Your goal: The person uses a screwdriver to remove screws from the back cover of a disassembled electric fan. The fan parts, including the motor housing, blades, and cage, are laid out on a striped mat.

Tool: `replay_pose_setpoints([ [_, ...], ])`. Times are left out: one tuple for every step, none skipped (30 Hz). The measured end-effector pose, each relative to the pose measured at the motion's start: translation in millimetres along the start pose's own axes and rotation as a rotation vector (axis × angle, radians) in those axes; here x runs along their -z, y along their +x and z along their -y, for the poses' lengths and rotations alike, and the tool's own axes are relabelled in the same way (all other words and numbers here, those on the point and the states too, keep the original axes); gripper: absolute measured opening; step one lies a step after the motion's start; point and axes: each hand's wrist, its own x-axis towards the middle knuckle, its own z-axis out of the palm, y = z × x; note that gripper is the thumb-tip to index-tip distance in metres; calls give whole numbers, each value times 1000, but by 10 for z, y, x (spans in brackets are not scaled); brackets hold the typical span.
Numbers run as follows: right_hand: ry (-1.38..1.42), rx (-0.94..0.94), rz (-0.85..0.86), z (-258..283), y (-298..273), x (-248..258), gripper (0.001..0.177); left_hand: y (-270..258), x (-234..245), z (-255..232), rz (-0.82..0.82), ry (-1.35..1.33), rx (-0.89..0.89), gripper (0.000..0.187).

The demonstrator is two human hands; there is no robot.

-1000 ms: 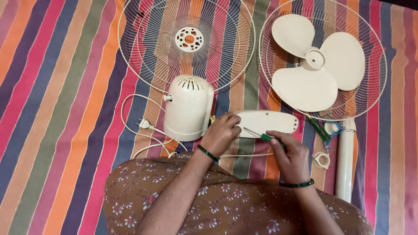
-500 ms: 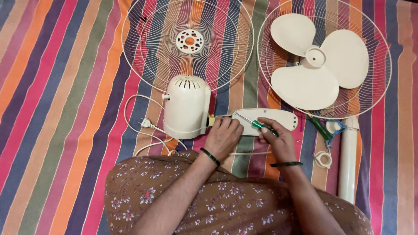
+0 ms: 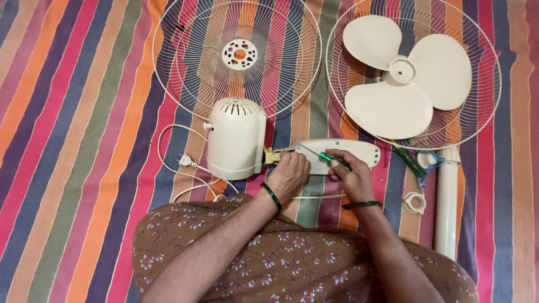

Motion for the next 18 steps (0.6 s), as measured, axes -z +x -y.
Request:
replay_pose_setpoints([
  [-9,-2,-4,-6,5,4,30,-1,-12,-6,6,-10,-2,20],
  [-19,-3,-8,-11,7,2,30,-1,-20,-10,12,-20,-4,20],
  [-27,-4,-11,-10,15,-4,30,-3,-25,-2,19,-29,-5,19],
  [-23,-9,-9,-4,20,-7,30,-3,-26,14,-10,-49,5,18],
  [-19,-14,-8,7,19,-10,30,-1,-19,33,-38,-70,14,17],
  [-15,-19,-6,22,16,-14,30,-4,-3,54,-66,-90,24,16],
  [-17,-21,-11,45,11,-13,30,-13,17,77,-52,-162,41,16],
  [-20,-24,-16,76,5,-11,30,-31,39,103,-37,-234,58,17],
  [-23,-29,-22,111,-16,-8,31,-48,68,112,-22,-309,75,17],
  [-39,-45,-14,157,-50,-1,29,-74,105,105,21,-421,155,26],
  [-54,-60,-5,219,-93,6,28,-110,141,98,63,-531,237,35],
  [-69,-75,4,287,-138,-9,27,-142,165,101,105,-641,319,44],
  [-149,-5,11,357,-201,-35,26,-178,177,108,85,-717,380,42],
  [-228,64,19,437,-284,-55,24,-217,180,121,66,-793,441,42],
  [-310,134,29,528,-369,-77,23,-240,178,129,45,-869,505,43],
  [-464,170,-11,614,-468,-113,23,-256,173,134,17,-881,509,42],
  [-618,209,-50,696,-567,-160,23,-269,161,144,-13,-891,514,42],
  [-772,248,-89,768,-643,-222,23,-281,150,151,-43,-901,519,44],
])
